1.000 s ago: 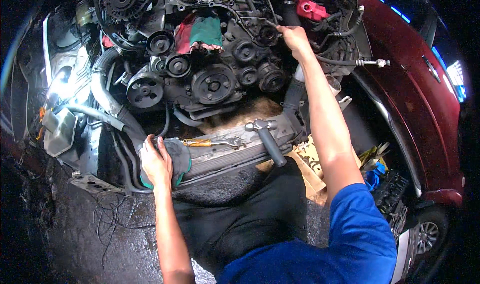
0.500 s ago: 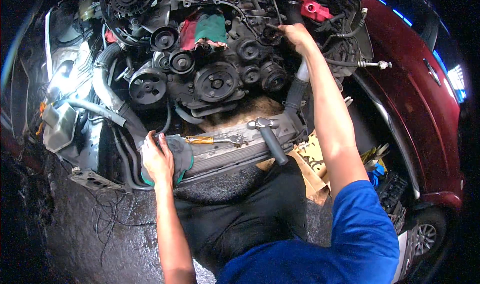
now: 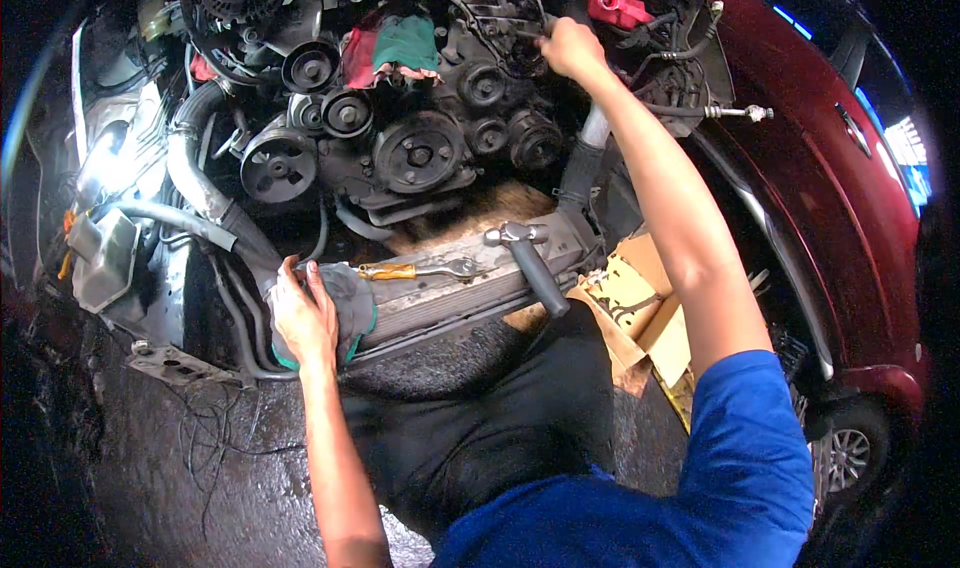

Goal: The person reaches into the engine compartment to handle various components, picking up small items from a cardboard box and placing them onto the engine block by hand.

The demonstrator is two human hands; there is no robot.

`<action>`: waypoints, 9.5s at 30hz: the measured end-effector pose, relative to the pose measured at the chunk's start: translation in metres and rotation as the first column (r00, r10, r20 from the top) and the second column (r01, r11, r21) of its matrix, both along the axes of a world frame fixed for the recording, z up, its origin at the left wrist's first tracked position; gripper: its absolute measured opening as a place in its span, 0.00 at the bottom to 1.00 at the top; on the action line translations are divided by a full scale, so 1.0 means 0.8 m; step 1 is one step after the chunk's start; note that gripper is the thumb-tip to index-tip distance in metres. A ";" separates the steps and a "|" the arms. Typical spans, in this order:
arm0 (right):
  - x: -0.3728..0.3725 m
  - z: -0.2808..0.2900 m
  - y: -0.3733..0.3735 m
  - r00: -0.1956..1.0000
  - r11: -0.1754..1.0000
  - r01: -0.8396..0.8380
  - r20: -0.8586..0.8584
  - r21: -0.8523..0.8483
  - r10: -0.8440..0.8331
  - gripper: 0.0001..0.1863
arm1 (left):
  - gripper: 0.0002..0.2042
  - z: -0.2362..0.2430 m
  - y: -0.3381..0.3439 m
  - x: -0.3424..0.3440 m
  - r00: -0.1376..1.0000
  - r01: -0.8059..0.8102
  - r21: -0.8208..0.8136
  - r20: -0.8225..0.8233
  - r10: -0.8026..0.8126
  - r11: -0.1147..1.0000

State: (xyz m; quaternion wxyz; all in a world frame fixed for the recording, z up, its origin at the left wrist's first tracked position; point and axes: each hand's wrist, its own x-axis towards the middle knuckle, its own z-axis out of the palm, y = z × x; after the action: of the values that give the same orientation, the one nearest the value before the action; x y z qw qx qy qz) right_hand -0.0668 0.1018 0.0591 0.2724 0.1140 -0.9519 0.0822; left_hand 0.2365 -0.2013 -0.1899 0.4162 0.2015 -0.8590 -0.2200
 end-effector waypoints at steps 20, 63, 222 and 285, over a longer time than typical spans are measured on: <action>0.014 -0.023 0.000 0.971 0.964 -0.007 -0.229 0.266 0.071 0.09 | 0.14 0.003 0.007 -0.002 1.000 0.017 0.026 -0.020 -0.016 1.000; 0.142 -0.322 0.138 0.996 0.659 -0.026 0.033 -0.752 0.077 0.16 | 0.22 0.284 0.214 -0.424 0.892 0.324 -0.916 0.212 -0.399 0.235; 0.143 -0.324 0.130 0.996 0.653 -0.039 0.020 -0.756 0.084 0.15 | 0.10 0.302 0.219 -0.420 0.899 0.247 -0.968 0.215 -0.381 0.038; 0.073 -0.694 0.512 0.641 -0.193 0.708 0.733 -0.679 -0.227 0.10 | 0.19 -0.008 -0.043 0.066 0.900 0.080 0.018 0.429 -0.080 0.997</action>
State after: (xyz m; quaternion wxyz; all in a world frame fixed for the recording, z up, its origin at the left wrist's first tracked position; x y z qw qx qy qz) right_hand -0.0084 0.5115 -0.4965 0.1030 -0.4932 -0.6174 0.6042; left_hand 0.2895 -0.2356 -0.1960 0.2077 0.2098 -0.9369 -0.1873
